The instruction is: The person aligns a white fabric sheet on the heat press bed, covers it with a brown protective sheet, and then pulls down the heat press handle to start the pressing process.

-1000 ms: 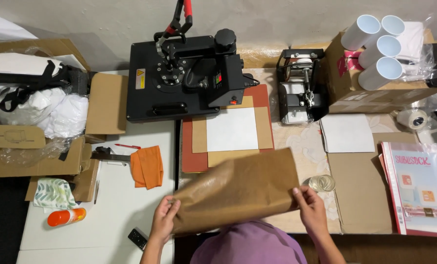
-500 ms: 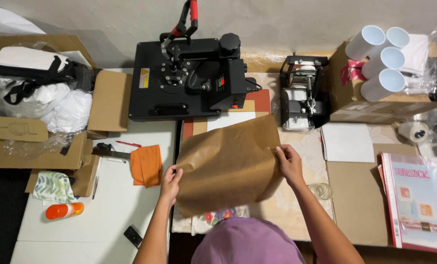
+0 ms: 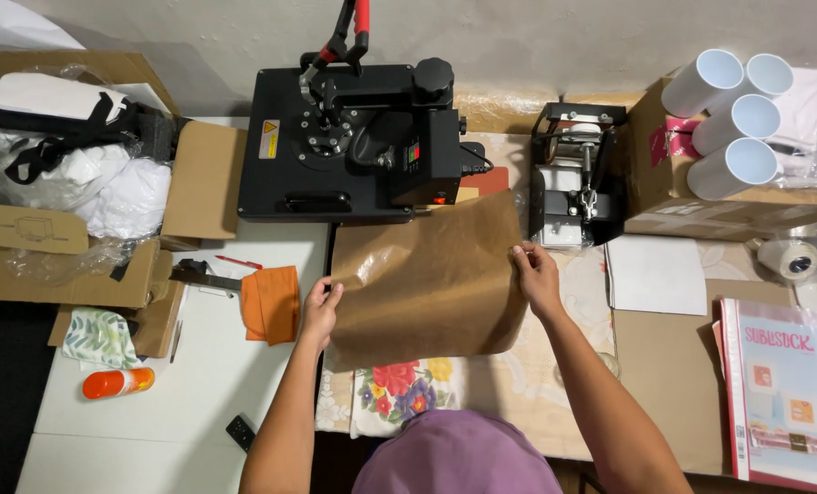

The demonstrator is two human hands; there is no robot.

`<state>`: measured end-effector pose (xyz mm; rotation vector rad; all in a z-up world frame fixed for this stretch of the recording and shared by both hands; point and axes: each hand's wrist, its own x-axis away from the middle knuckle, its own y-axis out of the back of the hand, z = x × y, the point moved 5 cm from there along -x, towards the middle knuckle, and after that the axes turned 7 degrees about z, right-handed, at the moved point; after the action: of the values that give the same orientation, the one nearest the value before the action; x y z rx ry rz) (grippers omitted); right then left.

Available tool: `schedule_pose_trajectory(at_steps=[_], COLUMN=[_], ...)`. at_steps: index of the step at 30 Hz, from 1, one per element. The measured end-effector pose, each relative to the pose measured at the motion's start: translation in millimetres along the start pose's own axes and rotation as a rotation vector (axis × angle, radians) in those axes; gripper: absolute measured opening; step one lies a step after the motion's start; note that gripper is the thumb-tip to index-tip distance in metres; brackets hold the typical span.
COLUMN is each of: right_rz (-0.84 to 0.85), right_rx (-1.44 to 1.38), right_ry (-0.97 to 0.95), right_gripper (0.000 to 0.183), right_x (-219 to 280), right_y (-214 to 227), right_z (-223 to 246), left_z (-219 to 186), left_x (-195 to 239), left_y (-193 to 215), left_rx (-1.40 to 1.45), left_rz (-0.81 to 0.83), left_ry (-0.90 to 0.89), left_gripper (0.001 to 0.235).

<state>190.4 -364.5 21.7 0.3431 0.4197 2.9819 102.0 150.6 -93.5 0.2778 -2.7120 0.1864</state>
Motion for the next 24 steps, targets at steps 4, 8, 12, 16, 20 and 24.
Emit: schedule_pose_trajectory(at_steps=[4, 8, 12, 16, 20, 24], right_rz=[0.0, -0.035, -0.011, 0.015, 0.007, -0.073], right_rx=[0.003, -0.054, 0.14, 0.189, 0.184, 0.157], right_ry=[-0.006, 0.046, -0.11, -0.212, -0.219, -0.205], right_gripper=[0.015, 0.018, 0.054, 0.051, 0.04, 0.035], right_x=[-37, -74, -83, -39, -21, -23], right_y=[-3, -7, 8, 22, 18, 12], right_z=[-9, -17, -39, -47, -64, -71], left_z=[-29, -67, -70, -60, -49, -54], left_x=[-24, -46, -54, -3, 21, 22], left_y=[-13, -27, -8, -2, -2, -11], left_rx=[-0.054, -0.173, -0.43, -0.328, -0.302, -0.319], left_rz=[-0.02, -0.074, -0.134, -0.121, -0.153, -0.215], left_ry=[0.037, 0.031, 0.165, 0.131, 0.043, -0.026], left_gripper=[0.03, 0.038, 0.083, 0.081, 0.064, 0.06])
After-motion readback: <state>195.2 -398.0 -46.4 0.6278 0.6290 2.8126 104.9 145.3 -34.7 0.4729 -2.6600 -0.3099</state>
